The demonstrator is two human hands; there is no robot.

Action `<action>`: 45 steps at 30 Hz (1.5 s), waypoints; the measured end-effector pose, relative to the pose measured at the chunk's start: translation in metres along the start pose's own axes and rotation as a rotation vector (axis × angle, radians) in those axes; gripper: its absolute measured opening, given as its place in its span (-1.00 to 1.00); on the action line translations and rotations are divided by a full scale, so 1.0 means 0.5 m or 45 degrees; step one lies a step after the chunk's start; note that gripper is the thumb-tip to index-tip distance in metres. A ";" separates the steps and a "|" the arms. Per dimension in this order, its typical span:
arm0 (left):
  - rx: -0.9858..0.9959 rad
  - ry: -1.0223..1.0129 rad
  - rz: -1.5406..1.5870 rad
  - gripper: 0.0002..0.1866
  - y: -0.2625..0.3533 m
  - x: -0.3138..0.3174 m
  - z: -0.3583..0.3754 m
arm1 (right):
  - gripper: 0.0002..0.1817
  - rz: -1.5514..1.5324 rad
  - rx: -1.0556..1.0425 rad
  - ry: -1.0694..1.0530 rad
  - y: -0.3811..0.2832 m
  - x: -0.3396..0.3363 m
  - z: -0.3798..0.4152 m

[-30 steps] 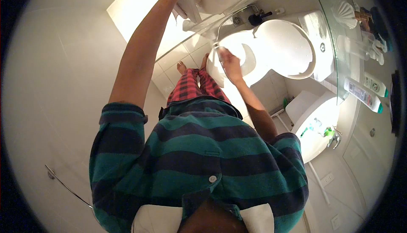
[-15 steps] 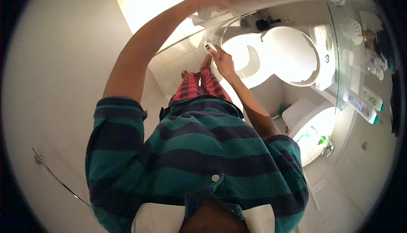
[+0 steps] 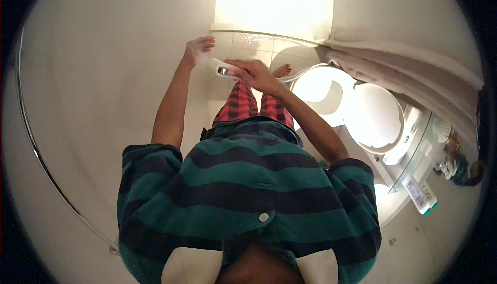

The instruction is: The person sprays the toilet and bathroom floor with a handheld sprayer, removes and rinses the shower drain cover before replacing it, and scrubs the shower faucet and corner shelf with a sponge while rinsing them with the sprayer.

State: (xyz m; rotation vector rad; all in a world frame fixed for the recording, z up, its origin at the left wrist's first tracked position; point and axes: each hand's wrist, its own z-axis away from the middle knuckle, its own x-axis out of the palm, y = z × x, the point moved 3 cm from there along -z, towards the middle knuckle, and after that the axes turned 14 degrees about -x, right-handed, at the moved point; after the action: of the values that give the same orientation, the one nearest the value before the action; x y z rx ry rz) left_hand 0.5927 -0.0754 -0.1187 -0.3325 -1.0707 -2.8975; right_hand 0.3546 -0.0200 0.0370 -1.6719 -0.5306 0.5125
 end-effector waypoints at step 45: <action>-0.865 0.849 0.659 -0.68 -0.642 0.218 0.400 | -0.56 0.124 0.516 -0.443 0.534 -0.206 -0.343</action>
State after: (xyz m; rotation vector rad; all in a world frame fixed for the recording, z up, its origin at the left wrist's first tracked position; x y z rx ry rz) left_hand 0.4898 0.3028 -0.1528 0.2987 0.1005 -2.4716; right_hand 0.3923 -0.2560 -0.1955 -1.2299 -0.5542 0.9282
